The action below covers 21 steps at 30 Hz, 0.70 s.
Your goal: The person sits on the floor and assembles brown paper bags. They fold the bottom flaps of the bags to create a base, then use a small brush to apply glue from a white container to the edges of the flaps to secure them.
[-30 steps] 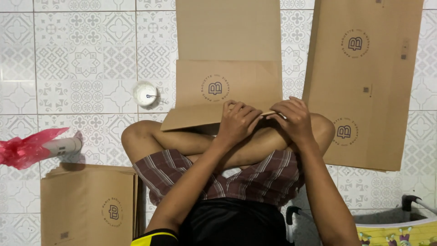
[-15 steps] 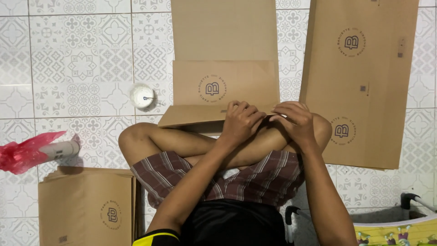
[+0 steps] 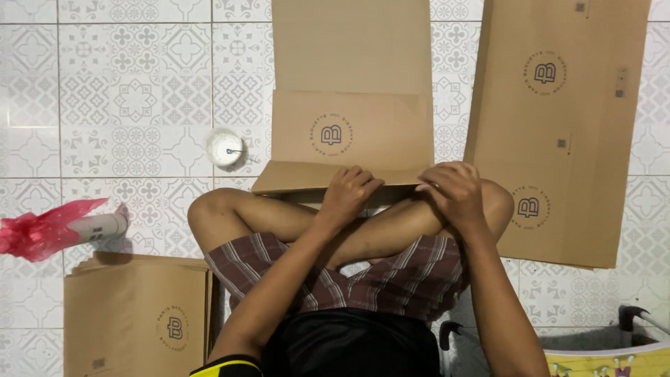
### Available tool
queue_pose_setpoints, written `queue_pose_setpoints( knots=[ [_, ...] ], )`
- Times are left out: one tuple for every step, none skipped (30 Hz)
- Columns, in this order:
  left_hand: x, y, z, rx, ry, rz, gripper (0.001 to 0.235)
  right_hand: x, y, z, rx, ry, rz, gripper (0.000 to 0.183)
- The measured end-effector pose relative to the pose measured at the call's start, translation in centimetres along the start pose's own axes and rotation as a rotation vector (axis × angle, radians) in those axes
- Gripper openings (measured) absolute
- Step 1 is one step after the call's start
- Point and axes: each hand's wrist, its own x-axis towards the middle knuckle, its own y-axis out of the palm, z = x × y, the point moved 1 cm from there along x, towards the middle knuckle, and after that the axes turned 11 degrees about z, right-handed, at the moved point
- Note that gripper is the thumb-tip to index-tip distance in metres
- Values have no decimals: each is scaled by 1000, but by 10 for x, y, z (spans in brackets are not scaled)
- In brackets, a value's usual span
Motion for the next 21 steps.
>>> queue_pose_setpoints(
  knots=[
    [0, 0, 0, 2, -1, 1, 11, -2, 10, -2, 3, -1, -1, 22],
    [0, 1, -1, 14, -7, 3, 12, -4, 20, -3, -26, -48, 7, 16],
    [0, 1, -2, 25, -12, 4, 13, -6, 30, -4, -54, -94, 15, 12],
    [-1, -3, -2, 25, -13, 3, 13, -8, 31, -3, -55, -95, 15, 12],
    [-2, -7, -2, 28, -31, 33, 16, -9, 32, -3, -71, -67, 13, 14],
    [-1, -11, -1, 33, -49, 59, 20, -8, 33, -5, -88, -43, 11, 17],
    [-5, -20, 5, 34, -50, 54, 20, -11, 31, -13, -90, -47, 10, 17],
    [-11, -28, 9, 18, -87, 117, 25, -16, 29, -19, -115, -10, -10, 16],
    [-17, -36, 13, 1, -124, 180, 31, -20, 28, -24, -140, 26, -30, 16],
    [-29, -27, 27, 3, -128, 178, 31, -16, 24, -21, -138, 21, -29, 16],
    [-40, -18, 40, 17, -141, 156, 29, -13, 20, -18, -169, 20, -6, 17],
    [-50, -9, 52, 30, -147, 135, 28, -11, 15, -14, -202, 23, 15, 18],
    [-50, -6, 56, 32, -145, 134, 28, -7, 22, -11, -202, 23, 13, 18],
    [-53, -3, 57, 38, -154, 118, 28, -5, 29, -7, -203, 1, 47, 17],
    [-56, 0, 59, 44, -163, 101, 28, -2, 37, -3, -204, -22, 82, 17],
    [-55, 5, 61, 46, -165, 99, 28, -6, 48, -9, -204, -25, 81, 17],
    [-54, 10, 62, 68, -168, 89, 31, -9, 58, -16, -244, -5, 88, 17],
    [-53, 15, 63, 88, -171, 77, 35, -12, 68, -23, -286, 14, 95, 18],
    [-48, 16, 65, 90, -174, 75, 35, -7, 69, -25, -286, 11, 95, 18],
    [-44, 17, 66, 111, -183, 51, 36, -4, 69, -26, -314, 7, 48, 22],
    [-39, 18, 68, 132, -193, 27, 37, 0, 69, -28, -342, 4, 1, 25]
  ],
)
